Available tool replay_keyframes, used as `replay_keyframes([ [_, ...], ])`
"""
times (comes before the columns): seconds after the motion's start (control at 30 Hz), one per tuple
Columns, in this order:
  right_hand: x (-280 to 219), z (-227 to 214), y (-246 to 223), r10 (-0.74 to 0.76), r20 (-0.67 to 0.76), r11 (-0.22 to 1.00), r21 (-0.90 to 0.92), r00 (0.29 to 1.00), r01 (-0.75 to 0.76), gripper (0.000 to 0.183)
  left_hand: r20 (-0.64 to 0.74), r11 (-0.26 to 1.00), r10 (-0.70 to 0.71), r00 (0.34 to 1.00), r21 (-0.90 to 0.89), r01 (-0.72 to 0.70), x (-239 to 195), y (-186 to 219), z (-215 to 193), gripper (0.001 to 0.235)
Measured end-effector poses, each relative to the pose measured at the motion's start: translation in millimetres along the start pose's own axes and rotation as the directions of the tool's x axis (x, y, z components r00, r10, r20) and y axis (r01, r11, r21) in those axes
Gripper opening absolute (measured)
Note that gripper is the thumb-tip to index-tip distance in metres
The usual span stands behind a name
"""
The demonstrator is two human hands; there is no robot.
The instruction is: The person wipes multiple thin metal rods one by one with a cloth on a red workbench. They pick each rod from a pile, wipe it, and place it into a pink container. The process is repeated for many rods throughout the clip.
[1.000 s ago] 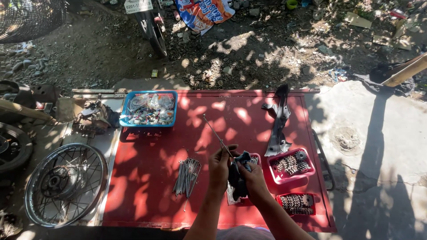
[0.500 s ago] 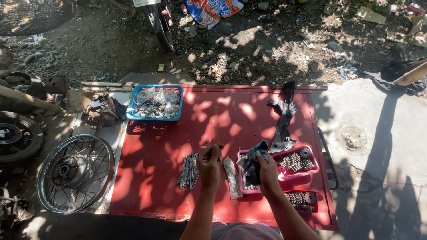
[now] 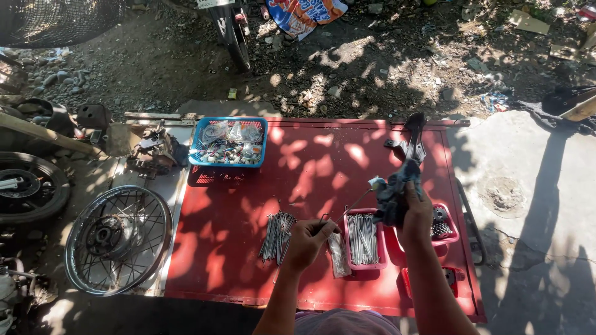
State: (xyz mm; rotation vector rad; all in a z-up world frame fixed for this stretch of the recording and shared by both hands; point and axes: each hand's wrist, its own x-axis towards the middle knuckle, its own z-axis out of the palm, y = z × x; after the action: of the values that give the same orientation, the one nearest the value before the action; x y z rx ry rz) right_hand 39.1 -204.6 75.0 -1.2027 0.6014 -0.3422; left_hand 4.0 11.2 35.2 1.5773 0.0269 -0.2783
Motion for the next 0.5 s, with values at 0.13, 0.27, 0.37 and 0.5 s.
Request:
replay_keyframes([
  [0.13, -16.5, 6.1, 52.2, -0.078, 0.191, 0.974, -0.196, 0.978, 0.116, 0.020, 0.024, 0.998, -0.043, 0.999, -0.046, 0.044, 0.2, -2.1, 10.7, 0.023],
  [0.27, -13.5, 14.6, 59.3, -0.209, 0.195, 0.904, -0.335, 0.958, 0.265, 0.029, 0.059, 0.998, 0.003, 0.998, -0.065, 0.001, 2.4, -3.1, -5.5, 0.024],
  [0.37, -20.5, 12.4, 50.2, -0.199, 0.272, 0.859, -0.413, 0.942, 0.301, 0.032, 0.101, 1.000, 0.003, 0.995, -0.019, -0.001, 1.8, -2.6, -21.5, 0.025],
  [0.5, -61.7, 27.7, -12.6, 0.068, 0.374, 0.994, -0.108, 0.925, -0.030, 0.027, 0.195, 1.000, -0.017, 0.981, -0.007, 0.019, 2.4, -4.0, -50.6, 0.027],
])
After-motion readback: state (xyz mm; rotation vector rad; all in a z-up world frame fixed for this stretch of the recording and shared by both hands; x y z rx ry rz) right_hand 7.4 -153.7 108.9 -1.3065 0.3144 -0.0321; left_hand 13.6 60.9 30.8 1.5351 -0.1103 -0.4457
